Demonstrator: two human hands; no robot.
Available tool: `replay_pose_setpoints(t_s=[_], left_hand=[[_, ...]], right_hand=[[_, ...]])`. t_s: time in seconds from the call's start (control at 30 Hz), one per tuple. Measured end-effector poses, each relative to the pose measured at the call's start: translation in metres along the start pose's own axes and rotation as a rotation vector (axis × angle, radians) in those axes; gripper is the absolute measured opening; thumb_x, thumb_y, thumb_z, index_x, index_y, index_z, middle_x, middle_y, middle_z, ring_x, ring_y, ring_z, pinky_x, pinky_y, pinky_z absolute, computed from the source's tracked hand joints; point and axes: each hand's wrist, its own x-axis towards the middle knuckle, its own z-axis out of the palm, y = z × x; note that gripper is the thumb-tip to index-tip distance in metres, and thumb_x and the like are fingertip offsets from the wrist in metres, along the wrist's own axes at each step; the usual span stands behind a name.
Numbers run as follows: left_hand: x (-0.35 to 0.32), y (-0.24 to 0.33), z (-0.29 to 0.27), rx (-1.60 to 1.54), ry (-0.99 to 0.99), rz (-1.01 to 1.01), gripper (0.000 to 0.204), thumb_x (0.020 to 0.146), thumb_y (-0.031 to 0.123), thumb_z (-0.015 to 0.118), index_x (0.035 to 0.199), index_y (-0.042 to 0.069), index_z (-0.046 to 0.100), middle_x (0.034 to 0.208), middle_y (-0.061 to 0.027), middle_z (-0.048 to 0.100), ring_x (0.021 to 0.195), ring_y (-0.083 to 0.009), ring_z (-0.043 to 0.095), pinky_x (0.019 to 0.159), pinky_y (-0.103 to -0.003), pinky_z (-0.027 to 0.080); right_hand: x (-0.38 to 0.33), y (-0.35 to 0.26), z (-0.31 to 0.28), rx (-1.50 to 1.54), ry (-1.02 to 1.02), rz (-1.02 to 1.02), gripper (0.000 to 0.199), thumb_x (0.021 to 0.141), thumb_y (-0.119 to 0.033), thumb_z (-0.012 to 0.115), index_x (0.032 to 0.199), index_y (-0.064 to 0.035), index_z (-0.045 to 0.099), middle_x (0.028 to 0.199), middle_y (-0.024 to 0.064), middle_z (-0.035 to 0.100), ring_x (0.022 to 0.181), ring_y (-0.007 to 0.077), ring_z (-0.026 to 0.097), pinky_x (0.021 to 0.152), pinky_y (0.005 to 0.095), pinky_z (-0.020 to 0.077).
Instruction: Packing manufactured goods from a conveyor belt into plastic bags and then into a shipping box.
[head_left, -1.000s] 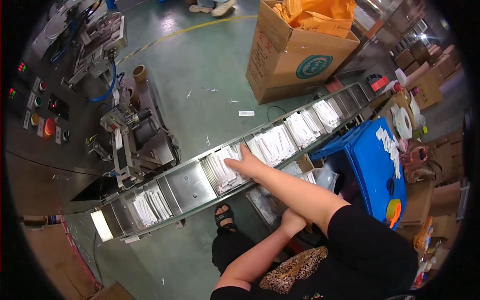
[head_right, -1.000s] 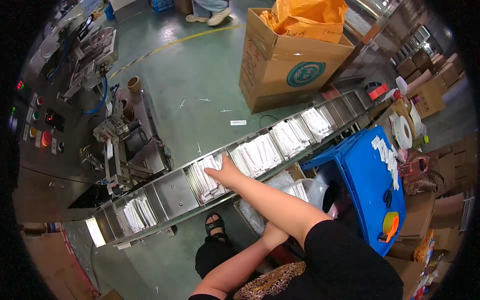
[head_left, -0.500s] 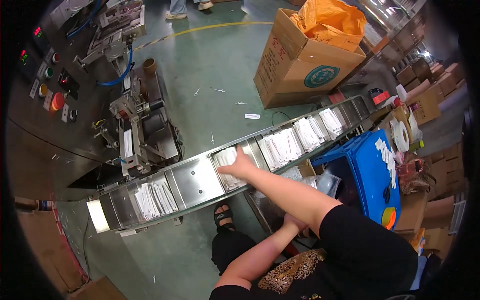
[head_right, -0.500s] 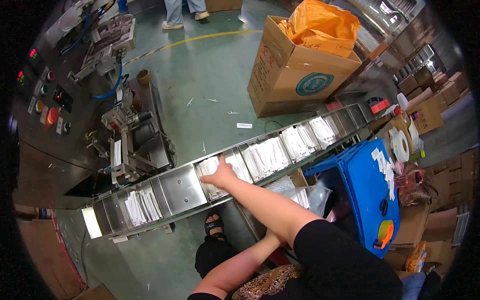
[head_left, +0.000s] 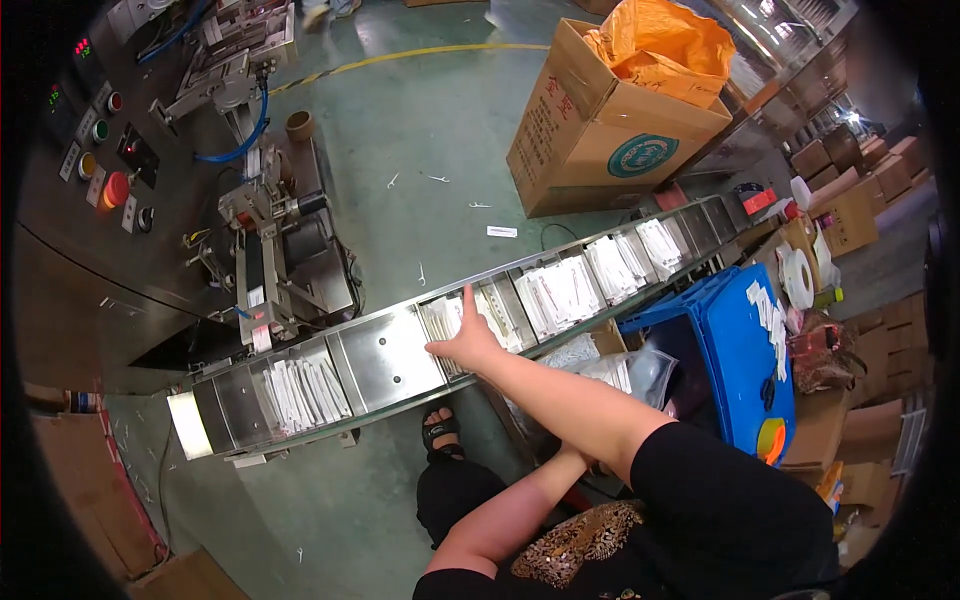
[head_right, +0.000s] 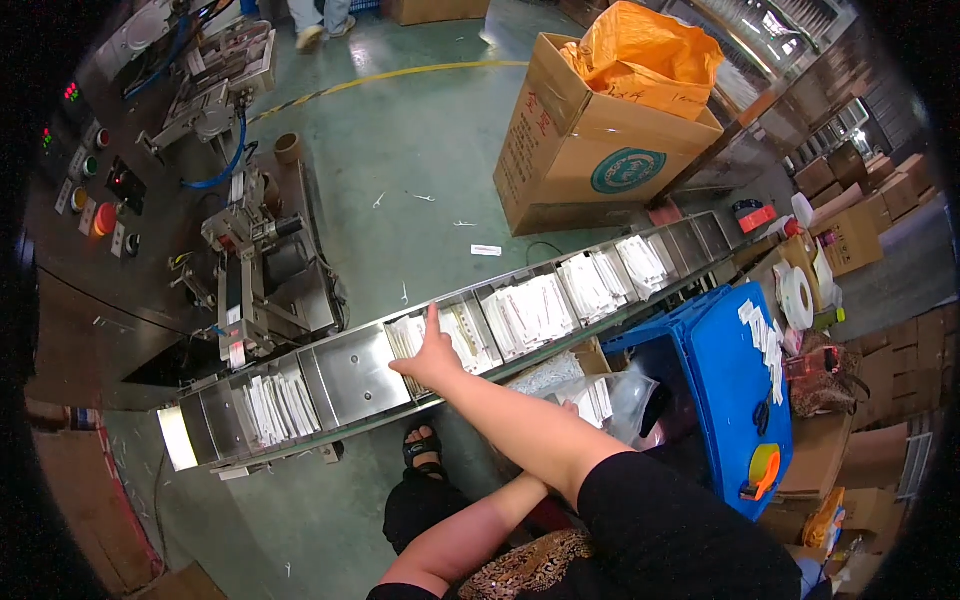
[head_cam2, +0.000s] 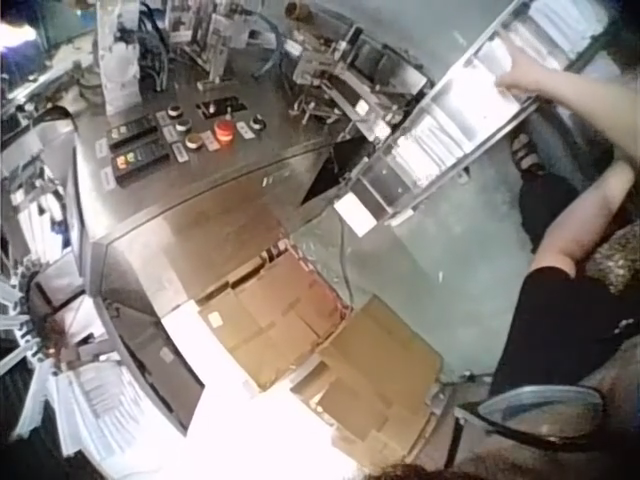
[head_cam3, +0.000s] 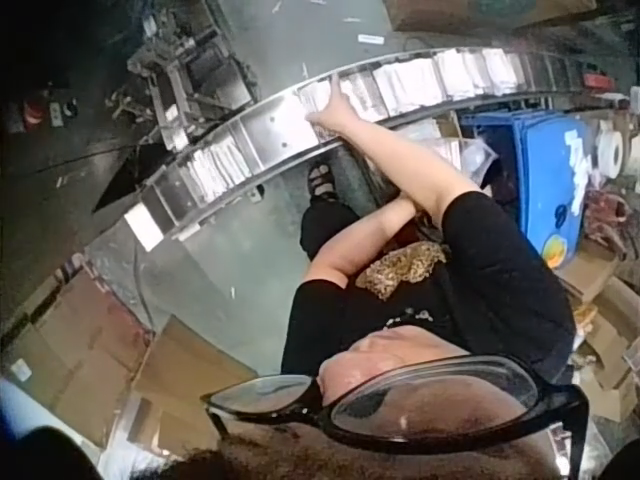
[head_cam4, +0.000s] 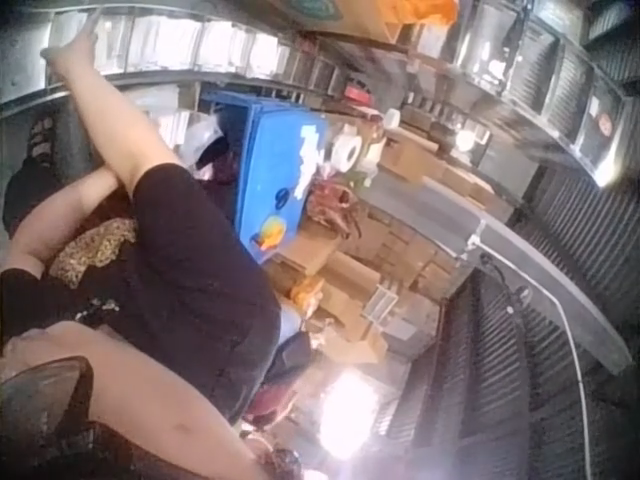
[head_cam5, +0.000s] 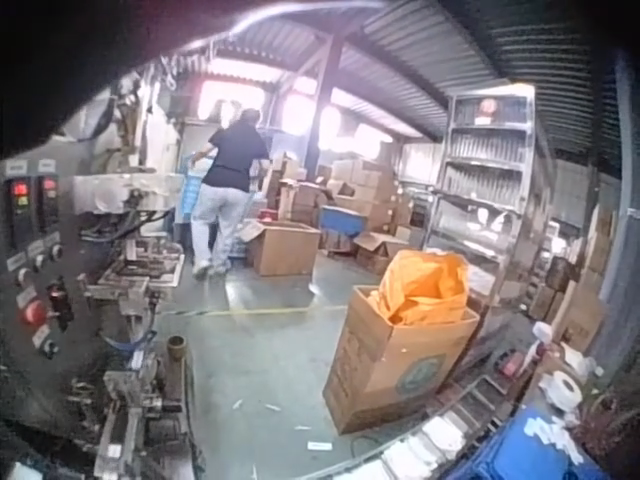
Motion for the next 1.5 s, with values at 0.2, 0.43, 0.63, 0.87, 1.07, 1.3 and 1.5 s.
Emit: replay_pose_setpoints(t_s=[0.2, 0.43, 0.63, 0.87, 1.07, 1.3, 1.5], left_hand=[[-0.02, 0.082, -0.01, 0.406, 0.026, 0.026, 0.044, 0.089, 0.023, 0.052, 0.128, 0.006, 0.041, 0.134, -0.0133, 0.04, 0.121, -0.0245, 0.041, 0.097, -0.037, 0.035], [-0.026, 0.164, -0.018, 0.649, -0.122, -0.225, 0.045, 0.076, 0.025, 0.062, 0.117, 0.01, 0.051, 0.118, -0.0138, 0.054, 0.114, -0.0292, 0.047, 0.09, -0.038, 0.041], [-0.019, 0.161, -0.015, 0.76, 0.035, -0.193, 0.069, 0.073, 0.011, 0.052, 0.137, 0.005, 0.026, 0.14, -0.0176, 0.029, 0.118, -0.0365, 0.042, 0.092, -0.04, 0.04], [-0.016, 0.159, -0.024, 0.696, 0.161, -0.149, 0.078, 0.071, 0.009, 0.05, 0.138, -0.005, 0.013, 0.143, -0.0253, 0.017, 0.132, -0.0361, 0.022, 0.106, -0.036, 0.025], [-0.014, 0.151, -0.005, 0.715, 0.171, -0.045, 0.077, 0.07, 0.007, 0.047, 0.137, -0.007, 0.013, 0.142, -0.0273, 0.016, 0.131, -0.0391, 0.022, 0.104, -0.038, 0.028], [-0.019, 0.144, -0.006, 0.803, 0.16, 0.023, 0.078, 0.068, 0.007, 0.049, 0.138, -0.003, 0.015, 0.145, -0.0208, 0.015, 0.111, -0.0406, 0.045, 0.082, -0.042, 0.045], [-0.016, 0.159, -0.014, 0.726, 0.102, -0.026, 0.08, 0.069, 0.006, 0.051, 0.139, 0.0, 0.014, 0.144, -0.0213, 0.016, 0.109, -0.0412, 0.047, 0.082, -0.042, 0.046]], right_hand=[[0.008, 0.022, -0.016, 0.149, 0.073, -0.11, 0.11, 0.062, -0.027, 0.071, 0.141, -0.0066, -0.003, 0.12, 0.0286, 0.046, 0.112, 0.0384, 0.048, 0.094, 0.0372, 0.0387], [-0.002, 0.017, -0.066, 0.509, 0.061, -0.152, 0.094, 0.065, -0.008, 0.067, 0.141, -0.0056, 0.012, 0.123, 0.0171, 0.046, 0.111, 0.0251, 0.048, 0.093, 0.031, 0.0387], [-0.026, 0.075, -0.138, 1.061, -0.099, -0.142, 0.087, 0.067, -0.004, 0.069, 0.138, -0.0057, 0.018, 0.122, 0.0113, 0.048, 0.111, 0.022, 0.049, 0.093, 0.0359, 0.0402], [-0.126, 0.152, -0.231, 0.67, 0.092, -0.123, 0.101, 0.064, -0.013, 0.075, 0.141, -0.0075, 0.01, 0.125, 0.0113, 0.045, 0.115, 0.0208, 0.044, 0.097, 0.0359, 0.035], [-0.127, 0.237, -0.13, -0.027, 0.052, -0.051, 0.095, 0.066, -0.017, 0.069, 0.141, -0.0134, 0.012, 0.126, 0.0234, 0.042, 0.116, 0.036, 0.043, 0.096, 0.038, 0.0377], [-0.082, 0.265, -0.062, -0.074, -0.069, 0.31, 0.093, 0.068, -0.022, 0.068, 0.141, -0.0102, 0.012, 0.134, 0.0304, 0.028, 0.12, 0.0463, 0.035, 0.1, 0.043, 0.0319], [-0.113, 0.211, -0.146, 0.017, 0.186, -0.009, 0.052, 0.074, -0.021, 0.066, 0.118, 0.0008, 0.048, 0.107, 0.0198, 0.055, 0.099, 0.0262, 0.055, 0.085, 0.0349, 0.0443]])
